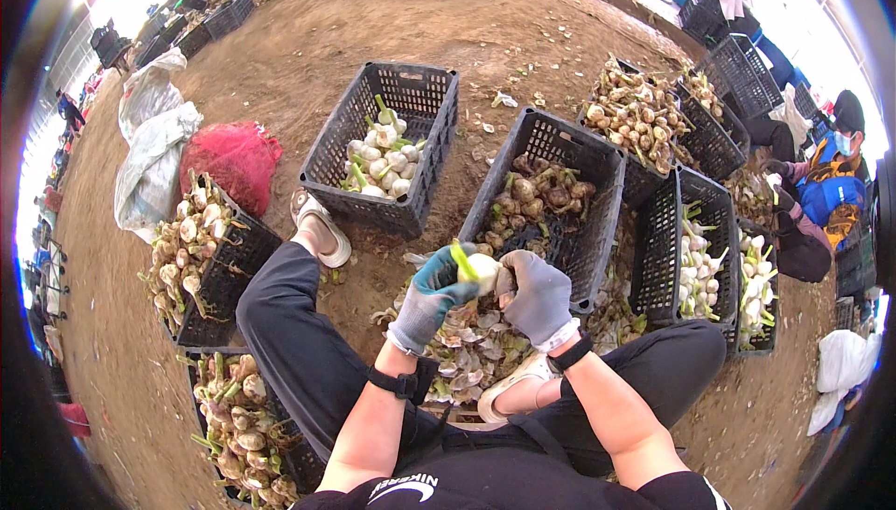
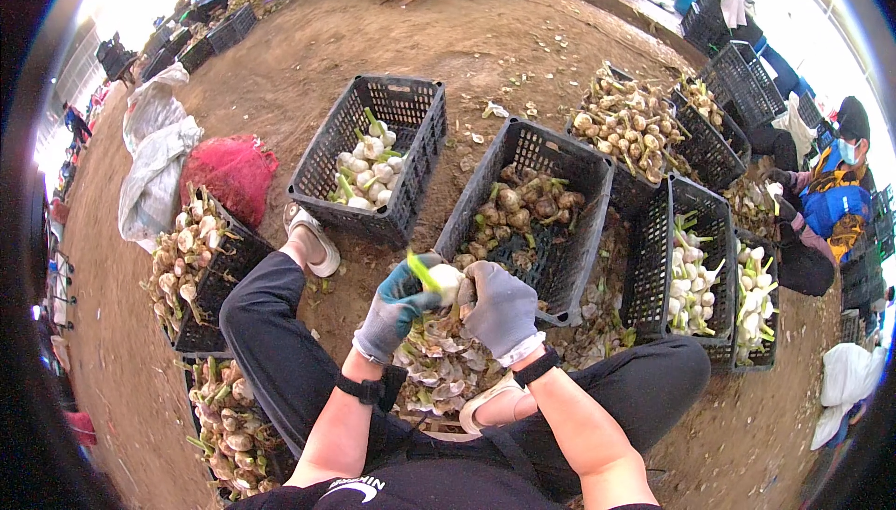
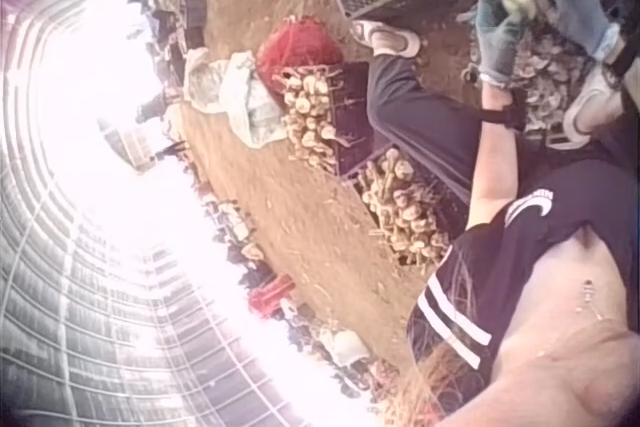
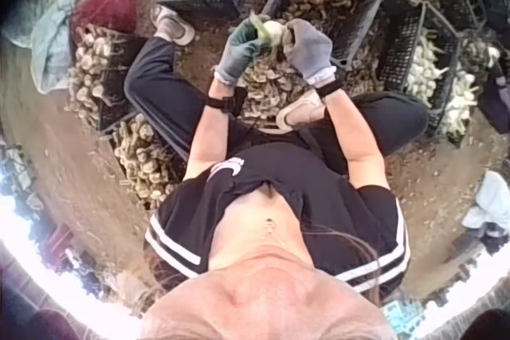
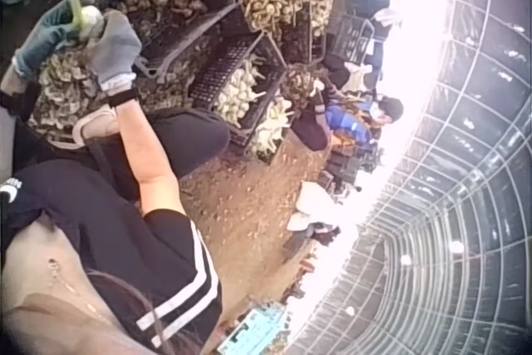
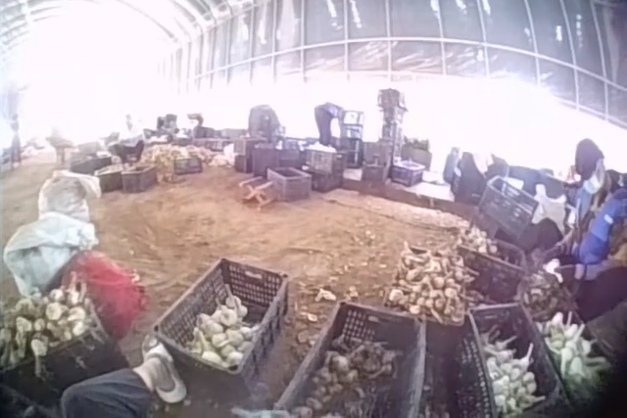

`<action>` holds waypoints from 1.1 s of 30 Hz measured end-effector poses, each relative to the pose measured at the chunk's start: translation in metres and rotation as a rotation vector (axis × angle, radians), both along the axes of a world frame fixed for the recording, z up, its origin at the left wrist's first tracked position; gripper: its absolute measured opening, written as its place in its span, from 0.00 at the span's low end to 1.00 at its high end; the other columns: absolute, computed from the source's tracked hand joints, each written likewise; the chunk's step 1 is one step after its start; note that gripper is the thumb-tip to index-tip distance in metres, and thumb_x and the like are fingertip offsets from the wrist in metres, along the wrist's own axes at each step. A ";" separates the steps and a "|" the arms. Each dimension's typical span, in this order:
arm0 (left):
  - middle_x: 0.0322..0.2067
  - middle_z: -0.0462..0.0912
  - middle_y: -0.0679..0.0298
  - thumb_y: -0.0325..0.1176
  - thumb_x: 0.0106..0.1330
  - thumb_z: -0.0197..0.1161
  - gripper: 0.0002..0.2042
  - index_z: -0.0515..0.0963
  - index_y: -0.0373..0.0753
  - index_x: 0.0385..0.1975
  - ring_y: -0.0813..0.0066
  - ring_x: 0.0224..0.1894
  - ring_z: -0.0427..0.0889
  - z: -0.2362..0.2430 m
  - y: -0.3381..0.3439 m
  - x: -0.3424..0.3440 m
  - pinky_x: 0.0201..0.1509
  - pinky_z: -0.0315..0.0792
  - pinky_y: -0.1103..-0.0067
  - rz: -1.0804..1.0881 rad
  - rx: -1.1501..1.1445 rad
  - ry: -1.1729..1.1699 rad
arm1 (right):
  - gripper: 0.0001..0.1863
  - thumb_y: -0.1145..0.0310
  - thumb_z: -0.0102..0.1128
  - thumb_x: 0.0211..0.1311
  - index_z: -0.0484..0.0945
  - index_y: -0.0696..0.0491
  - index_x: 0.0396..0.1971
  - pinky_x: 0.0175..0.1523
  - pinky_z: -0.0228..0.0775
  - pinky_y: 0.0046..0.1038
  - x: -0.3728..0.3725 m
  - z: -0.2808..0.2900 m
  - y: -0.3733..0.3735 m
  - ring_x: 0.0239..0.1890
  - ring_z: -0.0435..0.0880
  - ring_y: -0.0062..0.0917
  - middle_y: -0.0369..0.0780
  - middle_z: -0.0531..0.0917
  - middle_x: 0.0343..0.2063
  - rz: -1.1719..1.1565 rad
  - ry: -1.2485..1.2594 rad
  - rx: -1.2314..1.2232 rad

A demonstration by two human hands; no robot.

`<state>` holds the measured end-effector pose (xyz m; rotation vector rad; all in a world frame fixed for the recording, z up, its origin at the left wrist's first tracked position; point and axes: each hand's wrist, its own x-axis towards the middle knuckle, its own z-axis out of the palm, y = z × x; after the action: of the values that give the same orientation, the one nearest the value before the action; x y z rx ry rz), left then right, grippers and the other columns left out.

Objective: Peeling and sorting white vegetable bulbs into plastic crates.

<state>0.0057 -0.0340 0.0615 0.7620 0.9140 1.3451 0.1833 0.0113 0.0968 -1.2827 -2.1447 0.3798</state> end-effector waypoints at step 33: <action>0.62 0.76 0.59 0.45 0.79 0.49 0.21 0.68 0.39 0.63 0.75 0.59 0.76 -0.013 0.014 0.056 0.64 0.70 0.78 0.127 -0.020 -0.087 | 0.24 0.68 0.67 0.65 0.74 0.57 0.59 0.60 0.69 0.23 0.017 -0.060 0.007 0.51 0.79 0.22 0.39 0.83 0.49 -0.023 1.136 -1.149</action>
<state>0.0617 -0.0196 0.0484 0.6334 0.9174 1.4669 0.2003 0.0183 0.0368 -1.0891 -0.8370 1.9407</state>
